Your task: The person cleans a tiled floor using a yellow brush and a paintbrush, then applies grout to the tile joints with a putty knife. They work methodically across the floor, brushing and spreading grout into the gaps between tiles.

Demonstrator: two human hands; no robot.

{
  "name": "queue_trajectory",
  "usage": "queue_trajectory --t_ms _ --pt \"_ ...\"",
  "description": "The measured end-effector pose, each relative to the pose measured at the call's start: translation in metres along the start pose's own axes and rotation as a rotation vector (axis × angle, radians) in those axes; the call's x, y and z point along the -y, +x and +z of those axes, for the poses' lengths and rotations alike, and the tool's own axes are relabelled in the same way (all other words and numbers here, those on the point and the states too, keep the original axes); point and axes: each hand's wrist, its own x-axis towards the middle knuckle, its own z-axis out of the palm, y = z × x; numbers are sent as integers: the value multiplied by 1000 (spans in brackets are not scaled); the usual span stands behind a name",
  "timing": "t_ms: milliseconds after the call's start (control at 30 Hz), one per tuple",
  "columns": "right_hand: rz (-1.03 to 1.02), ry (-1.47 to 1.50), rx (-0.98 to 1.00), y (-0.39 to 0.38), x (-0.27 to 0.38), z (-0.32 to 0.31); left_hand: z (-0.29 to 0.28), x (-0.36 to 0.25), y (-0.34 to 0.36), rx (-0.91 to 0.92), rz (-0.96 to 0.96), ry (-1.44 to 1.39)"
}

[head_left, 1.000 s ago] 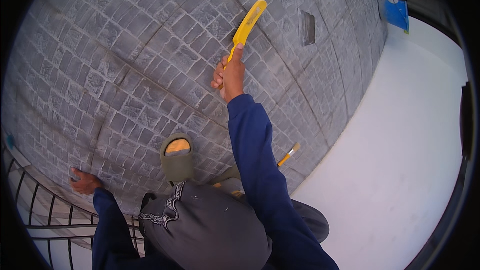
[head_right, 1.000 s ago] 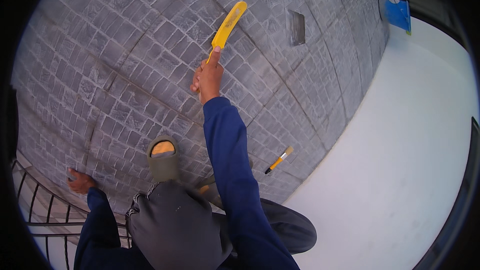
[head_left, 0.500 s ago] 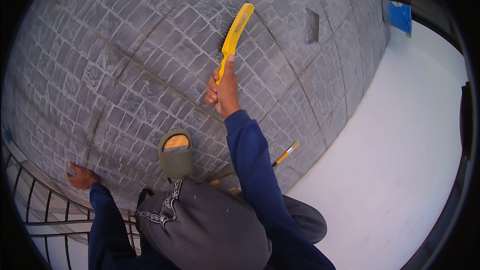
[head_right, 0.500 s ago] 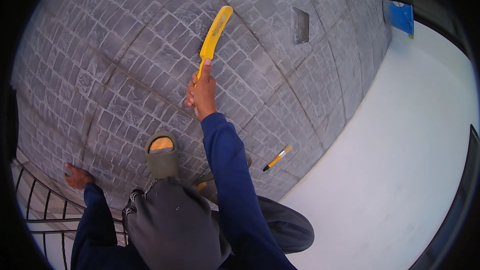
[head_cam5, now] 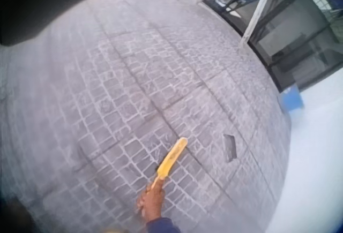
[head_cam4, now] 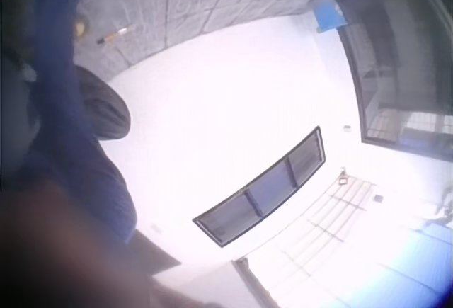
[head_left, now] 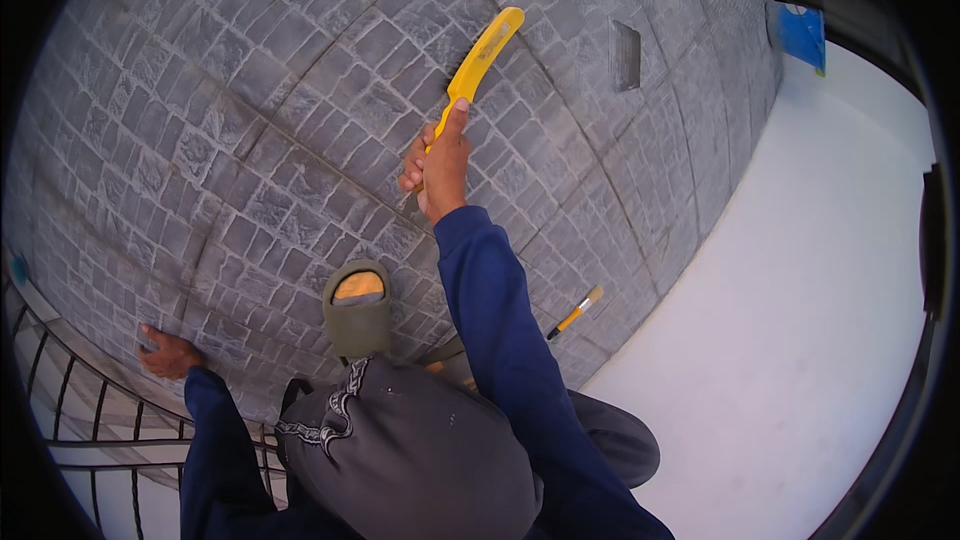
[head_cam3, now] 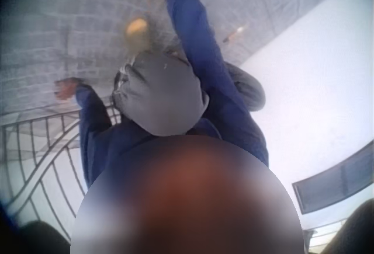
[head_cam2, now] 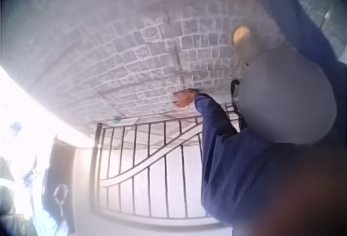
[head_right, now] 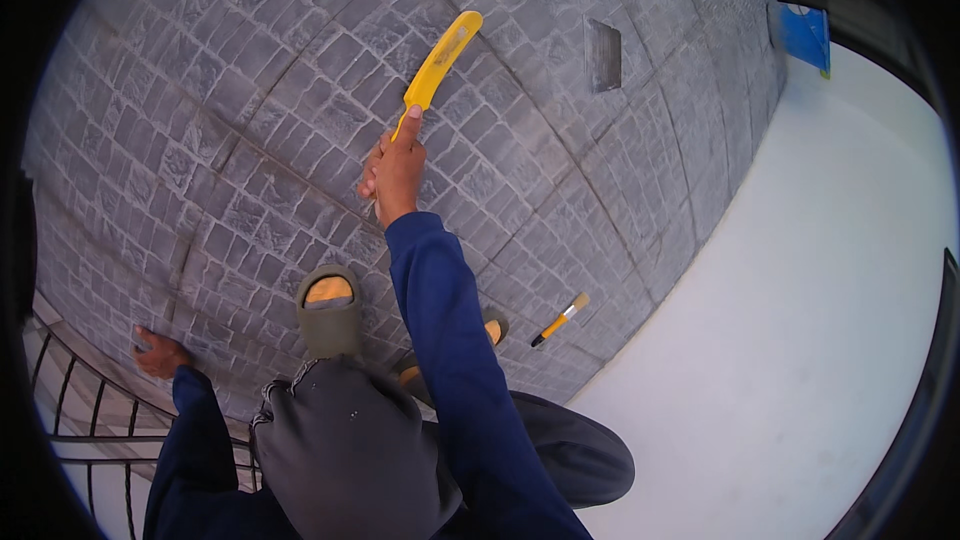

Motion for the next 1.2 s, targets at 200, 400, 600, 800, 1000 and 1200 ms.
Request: queue_trajectory --t_ms 200,400,600,800,1000,1200 --pt "153 -408 -27 -103 -60 -27 0 3 -3 -2 9 17" --pt "-3 -364 -113 -77 -63 -15 4 7 -2 4 -10 6" --pt "-89 -129 -136 14 19 8 -1 1 0 28 -16 7" --pt "60 -145 -91 -57 -27 7 11 10 -2 -8 -21 50" --pt "110 -220 -111 -83 -65 -10 13 14 0 -37 -16 86" --pt "-23 -179 -53 22 48 -10 9 6 -1 19 -41 69"
